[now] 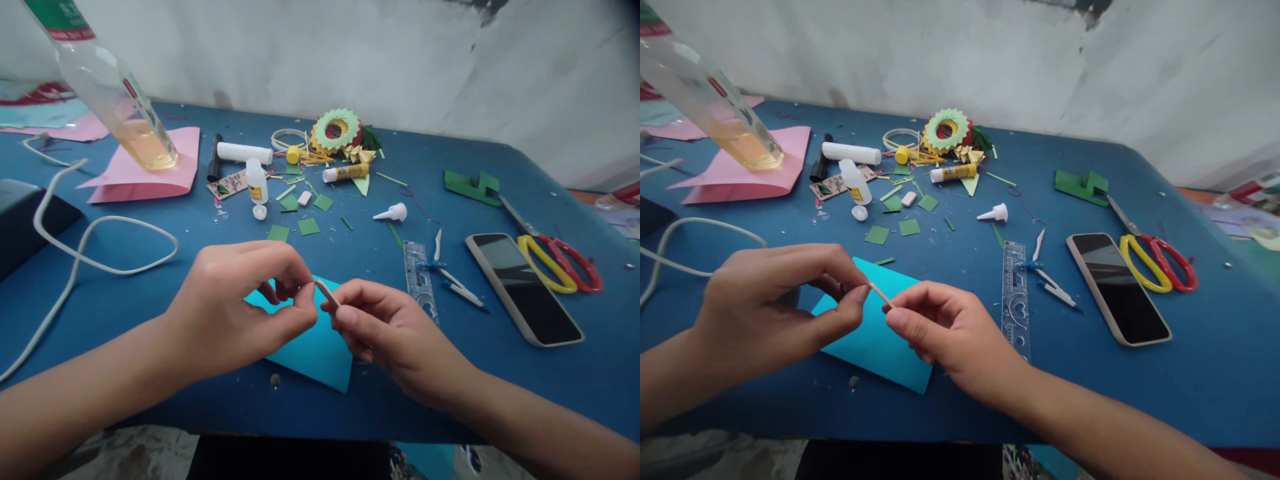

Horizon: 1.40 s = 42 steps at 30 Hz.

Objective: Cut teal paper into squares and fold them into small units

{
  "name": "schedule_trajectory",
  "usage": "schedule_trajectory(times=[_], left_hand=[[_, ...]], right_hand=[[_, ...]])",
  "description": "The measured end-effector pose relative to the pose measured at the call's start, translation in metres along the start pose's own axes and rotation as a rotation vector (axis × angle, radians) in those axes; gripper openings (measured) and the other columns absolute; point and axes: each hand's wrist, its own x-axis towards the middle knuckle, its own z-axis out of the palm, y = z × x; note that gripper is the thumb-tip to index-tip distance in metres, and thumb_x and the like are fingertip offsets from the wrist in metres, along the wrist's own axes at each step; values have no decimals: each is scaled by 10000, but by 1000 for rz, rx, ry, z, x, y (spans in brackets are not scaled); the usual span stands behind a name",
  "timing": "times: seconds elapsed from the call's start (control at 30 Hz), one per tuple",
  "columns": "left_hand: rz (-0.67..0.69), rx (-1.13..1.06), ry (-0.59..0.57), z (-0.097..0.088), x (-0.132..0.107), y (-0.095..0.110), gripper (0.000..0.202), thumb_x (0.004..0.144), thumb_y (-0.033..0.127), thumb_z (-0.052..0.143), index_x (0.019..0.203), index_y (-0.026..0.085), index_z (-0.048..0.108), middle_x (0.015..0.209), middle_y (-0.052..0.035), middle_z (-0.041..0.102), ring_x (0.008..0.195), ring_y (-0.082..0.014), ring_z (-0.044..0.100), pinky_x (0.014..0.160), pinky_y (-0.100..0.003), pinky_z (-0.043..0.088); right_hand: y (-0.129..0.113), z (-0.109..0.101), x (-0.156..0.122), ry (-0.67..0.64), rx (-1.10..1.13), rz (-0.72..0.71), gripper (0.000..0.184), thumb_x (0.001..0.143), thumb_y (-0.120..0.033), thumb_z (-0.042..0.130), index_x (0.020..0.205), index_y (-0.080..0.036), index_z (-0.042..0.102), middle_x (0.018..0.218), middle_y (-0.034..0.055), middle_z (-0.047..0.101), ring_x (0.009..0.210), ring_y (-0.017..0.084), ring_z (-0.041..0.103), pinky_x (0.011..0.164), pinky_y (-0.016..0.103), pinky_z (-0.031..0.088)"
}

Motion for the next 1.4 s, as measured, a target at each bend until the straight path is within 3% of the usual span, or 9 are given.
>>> schedule_trajectory(times=[0.27,0.9,1.2,1.4], left_hand=[[-121,-33,5,-1,0,7,118,724,236,567,616,209,604,523,58,579,446,-64,521,444,-144,454],[-115,-114,16,-1,3,5,85,747,228,635,682,221,689,601,62,655,485,-56,544,461,-114,450],[-118,-67,14,-2,2,9,138,758,226,580,645,223,660,571,66,610,470,-53,517,456,-113,432],[-166,-166,26,-1,2,10,144,744,229,576,619,223,646,541,71,589,478,-59,514,413,-108,408]], right_hand=[[-2,1,-2,-2,2,30,230,813,-404,594,764,-180,609,585,-40,489,447,41,382,398,173,270],[-1,4,-1,36,58,-17,174,775,-346,651,768,-186,585,619,-49,501,464,36,418,419,171,303],[-1,2,-1,44,-18,-19,213,762,-392,656,784,-188,596,620,-40,504,486,57,448,426,187,323],[-1,3,-3,47,8,-33,178,769,-368,655,781,-199,602,616,-47,496,486,53,436,447,191,337]])
